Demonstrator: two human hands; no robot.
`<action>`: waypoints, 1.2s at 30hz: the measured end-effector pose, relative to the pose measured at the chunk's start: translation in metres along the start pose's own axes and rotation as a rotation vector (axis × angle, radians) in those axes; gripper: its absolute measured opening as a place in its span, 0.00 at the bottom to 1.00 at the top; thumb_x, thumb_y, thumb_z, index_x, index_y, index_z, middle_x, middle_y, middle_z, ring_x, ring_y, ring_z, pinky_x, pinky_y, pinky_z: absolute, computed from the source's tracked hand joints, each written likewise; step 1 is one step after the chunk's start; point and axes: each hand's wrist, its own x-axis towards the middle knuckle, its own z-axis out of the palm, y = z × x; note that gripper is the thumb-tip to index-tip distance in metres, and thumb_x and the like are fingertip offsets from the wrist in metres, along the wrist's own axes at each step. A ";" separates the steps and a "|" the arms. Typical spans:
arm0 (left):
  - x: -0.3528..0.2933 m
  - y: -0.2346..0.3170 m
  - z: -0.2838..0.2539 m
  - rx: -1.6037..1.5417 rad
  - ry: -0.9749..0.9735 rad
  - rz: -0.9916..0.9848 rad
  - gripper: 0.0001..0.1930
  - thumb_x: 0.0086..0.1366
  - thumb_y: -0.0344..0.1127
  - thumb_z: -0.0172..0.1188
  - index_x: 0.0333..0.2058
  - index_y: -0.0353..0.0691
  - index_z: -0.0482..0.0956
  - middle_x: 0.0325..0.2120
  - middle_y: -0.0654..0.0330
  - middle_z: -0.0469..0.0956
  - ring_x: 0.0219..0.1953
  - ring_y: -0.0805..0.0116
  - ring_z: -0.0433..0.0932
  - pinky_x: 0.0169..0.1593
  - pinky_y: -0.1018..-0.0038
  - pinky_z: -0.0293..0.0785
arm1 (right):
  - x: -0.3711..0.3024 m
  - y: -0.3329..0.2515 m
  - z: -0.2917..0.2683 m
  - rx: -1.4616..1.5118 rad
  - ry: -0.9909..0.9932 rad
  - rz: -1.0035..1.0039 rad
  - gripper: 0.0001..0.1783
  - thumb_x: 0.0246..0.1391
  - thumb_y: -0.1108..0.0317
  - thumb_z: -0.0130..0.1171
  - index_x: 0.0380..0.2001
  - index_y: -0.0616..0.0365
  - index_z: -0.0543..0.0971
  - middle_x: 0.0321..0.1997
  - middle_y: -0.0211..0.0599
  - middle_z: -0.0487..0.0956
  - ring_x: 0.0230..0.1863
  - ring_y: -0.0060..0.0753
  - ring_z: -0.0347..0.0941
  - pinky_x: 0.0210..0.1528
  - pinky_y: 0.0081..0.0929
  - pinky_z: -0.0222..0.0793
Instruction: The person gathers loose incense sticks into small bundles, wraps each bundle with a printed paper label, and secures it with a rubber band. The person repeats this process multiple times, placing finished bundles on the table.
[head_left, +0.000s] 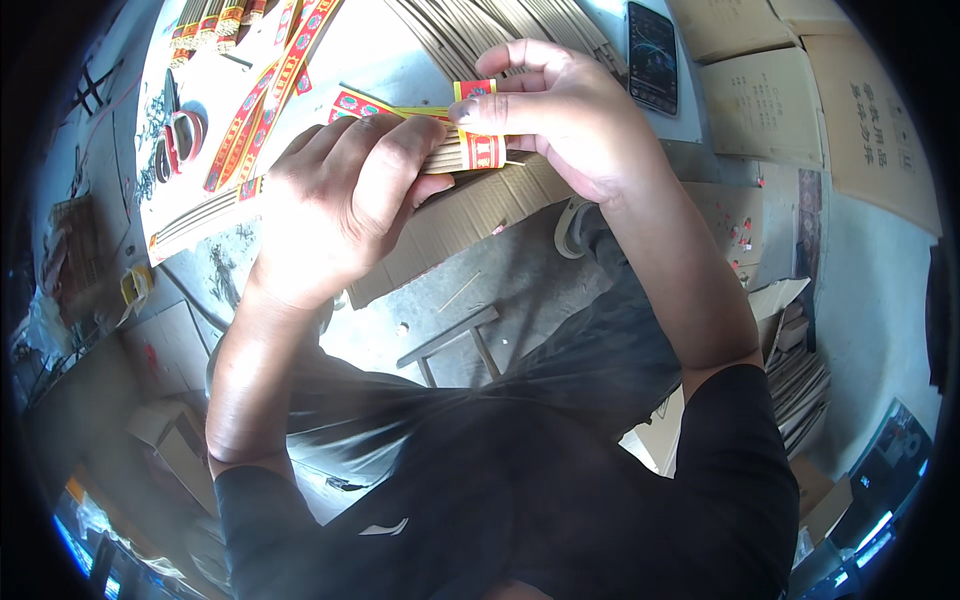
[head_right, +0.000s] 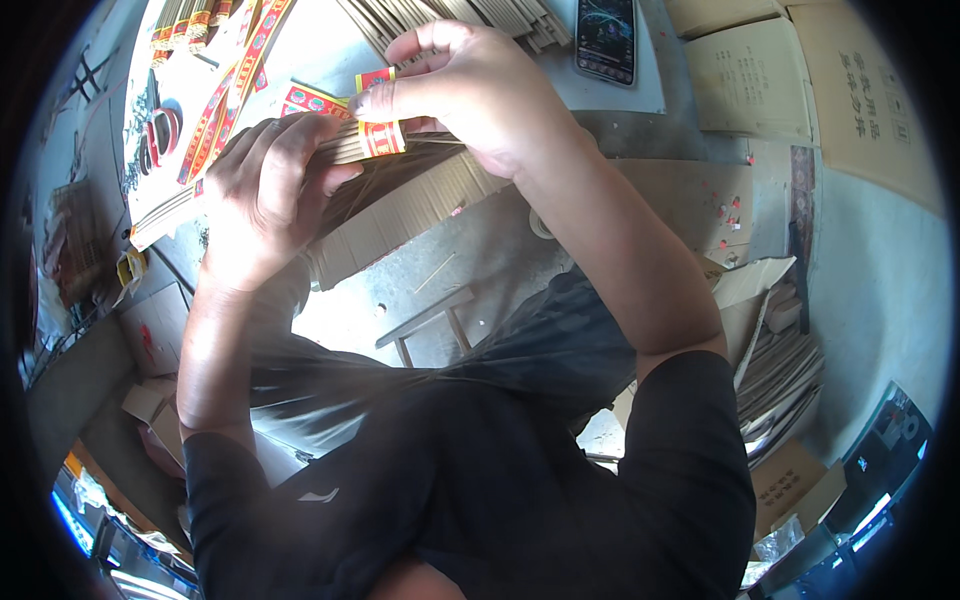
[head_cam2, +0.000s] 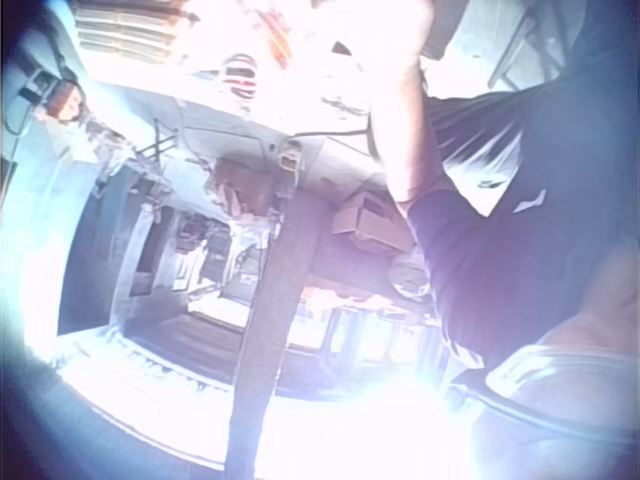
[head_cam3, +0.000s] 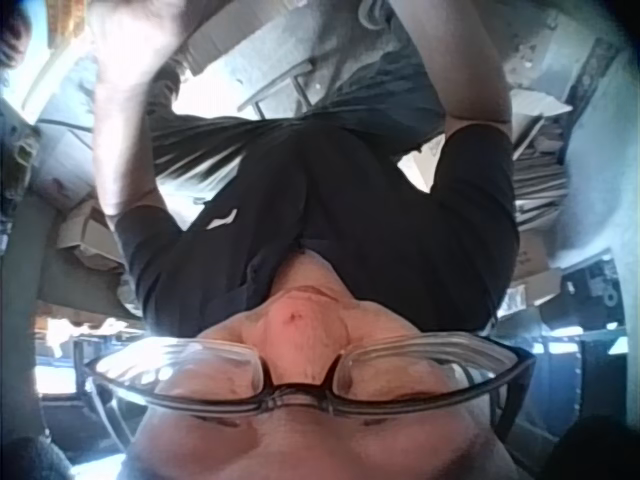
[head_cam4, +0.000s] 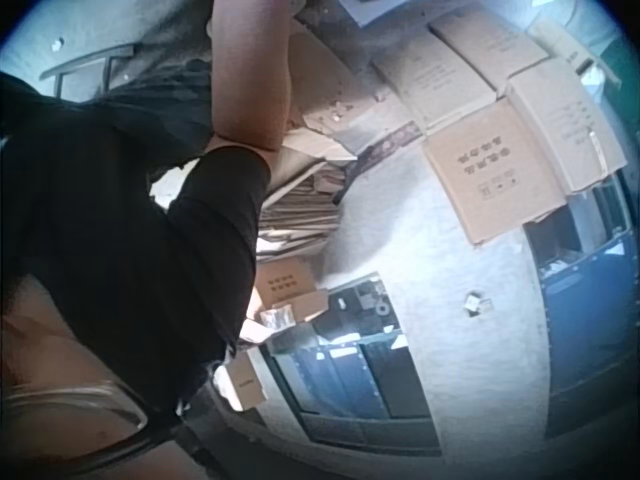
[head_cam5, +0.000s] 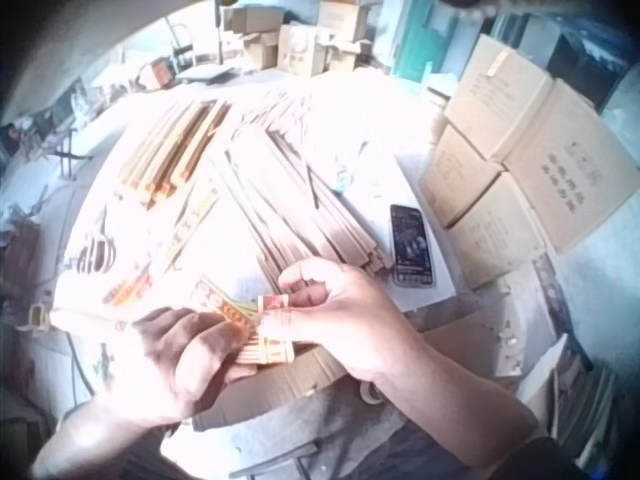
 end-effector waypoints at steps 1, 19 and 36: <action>-0.001 0.000 0.001 -0.004 0.011 0.007 0.22 0.61 0.46 0.70 0.49 0.40 0.79 0.33 0.60 0.83 0.29 0.62 0.84 0.32 0.68 0.78 | 0.000 0.001 -0.001 0.017 -0.001 0.021 0.23 0.58 0.73 0.70 0.53 0.66 0.73 0.44 0.41 0.83 0.45 0.31 0.83 0.49 0.30 0.82; 0.009 0.012 -0.008 -0.090 -0.138 -0.175 0.29 0.54 0.34 0.77 0.52 0.38 0.74 0.45 0.56 0.85 0.40 0.56 0.86 0.41 0.64 0.84 | 0.004 0.006 -0.007 0.140 -0.061 0.197 0.13 0.62 0.66 0.66 0.47 0.56 0.78 0.44 0.33 0.82 0.44 0.25 0.82 0.47 0.25 0.82; 0.015 0.011 -0.003 -0.309 -0.004 -0.254 0.28 0.56 0.30 0.74 0.56 0.58 0.84 0.32 0.58 0.82 0.31 0.61 0.84 0.36 0.69 0.83 | -0.002 -0.019 0.004 0.213 0.069 0.165 0.10 0.66 0.67 0.62 0.47 0.55 0.81 0.39 0.28 0.82 0.41 0.23 0.80 0.43 0.25 0.78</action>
